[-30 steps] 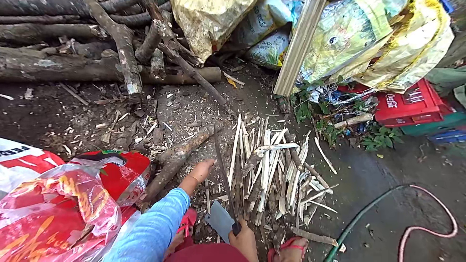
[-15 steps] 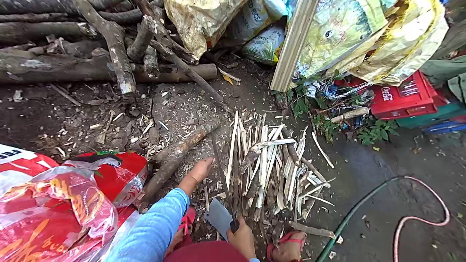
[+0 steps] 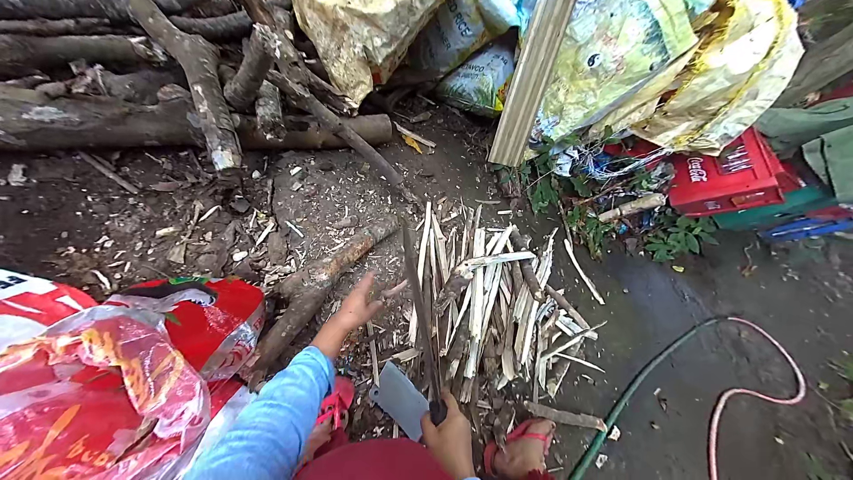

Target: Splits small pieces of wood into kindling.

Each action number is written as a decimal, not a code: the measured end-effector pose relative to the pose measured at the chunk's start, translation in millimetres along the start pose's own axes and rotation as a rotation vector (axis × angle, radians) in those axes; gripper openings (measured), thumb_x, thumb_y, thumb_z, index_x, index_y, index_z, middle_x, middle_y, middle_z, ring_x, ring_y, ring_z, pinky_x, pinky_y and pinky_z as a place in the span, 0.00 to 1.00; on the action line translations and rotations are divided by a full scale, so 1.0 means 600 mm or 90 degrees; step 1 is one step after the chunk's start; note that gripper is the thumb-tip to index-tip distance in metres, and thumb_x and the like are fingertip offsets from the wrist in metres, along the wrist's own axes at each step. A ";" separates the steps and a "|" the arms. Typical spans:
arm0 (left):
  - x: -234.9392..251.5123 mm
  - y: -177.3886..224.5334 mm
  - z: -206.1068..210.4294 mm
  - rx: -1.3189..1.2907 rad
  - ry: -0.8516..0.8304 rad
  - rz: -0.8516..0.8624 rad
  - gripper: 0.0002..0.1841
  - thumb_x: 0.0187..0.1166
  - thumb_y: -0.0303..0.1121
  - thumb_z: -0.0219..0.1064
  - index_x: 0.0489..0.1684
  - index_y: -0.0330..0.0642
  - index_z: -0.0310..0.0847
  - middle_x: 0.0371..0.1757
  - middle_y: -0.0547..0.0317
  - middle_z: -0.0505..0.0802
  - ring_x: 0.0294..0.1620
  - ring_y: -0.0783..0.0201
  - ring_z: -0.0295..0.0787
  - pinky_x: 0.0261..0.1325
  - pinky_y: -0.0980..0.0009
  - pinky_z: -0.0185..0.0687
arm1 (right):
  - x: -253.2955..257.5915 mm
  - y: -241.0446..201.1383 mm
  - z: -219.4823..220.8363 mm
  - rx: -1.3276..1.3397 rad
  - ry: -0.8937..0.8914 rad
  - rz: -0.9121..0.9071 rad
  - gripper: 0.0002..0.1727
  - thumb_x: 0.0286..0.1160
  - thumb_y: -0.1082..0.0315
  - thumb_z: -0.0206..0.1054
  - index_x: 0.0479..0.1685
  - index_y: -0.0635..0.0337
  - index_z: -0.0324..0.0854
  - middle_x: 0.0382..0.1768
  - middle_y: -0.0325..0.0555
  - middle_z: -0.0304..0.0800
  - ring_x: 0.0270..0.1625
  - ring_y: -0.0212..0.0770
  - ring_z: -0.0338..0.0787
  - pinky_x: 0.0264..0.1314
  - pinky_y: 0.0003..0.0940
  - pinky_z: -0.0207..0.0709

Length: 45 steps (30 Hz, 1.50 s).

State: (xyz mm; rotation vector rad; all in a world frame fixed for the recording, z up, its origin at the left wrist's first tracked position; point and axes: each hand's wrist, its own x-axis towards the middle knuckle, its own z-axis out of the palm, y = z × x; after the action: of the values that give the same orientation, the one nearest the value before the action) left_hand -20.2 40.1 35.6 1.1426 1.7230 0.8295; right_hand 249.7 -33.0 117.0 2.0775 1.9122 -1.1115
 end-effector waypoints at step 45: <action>-0.179 -0.077 0.009 0.036 0.052 -0.197 0.27 0.87 0.28 0.63 0.84 0.27 0.64 0.76 0.31 0.82 0.77 0.42 0.81 0.83 0.52 0.72 | 0.082 0.063 0.089 -0.056 -0.222 0.108 0.24 0.73 0.63 0.73 0.66 0.66 0.82 0.57 0.64 0.91 0.65 0.60 0.90 0.69 0.60 0.78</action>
State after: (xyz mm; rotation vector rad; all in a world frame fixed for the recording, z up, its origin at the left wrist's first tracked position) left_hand -11.2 -76.6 26.0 0.8581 1.9403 0.6470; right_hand 257.5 -28.5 35.7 1.8166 1.5632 -1.2289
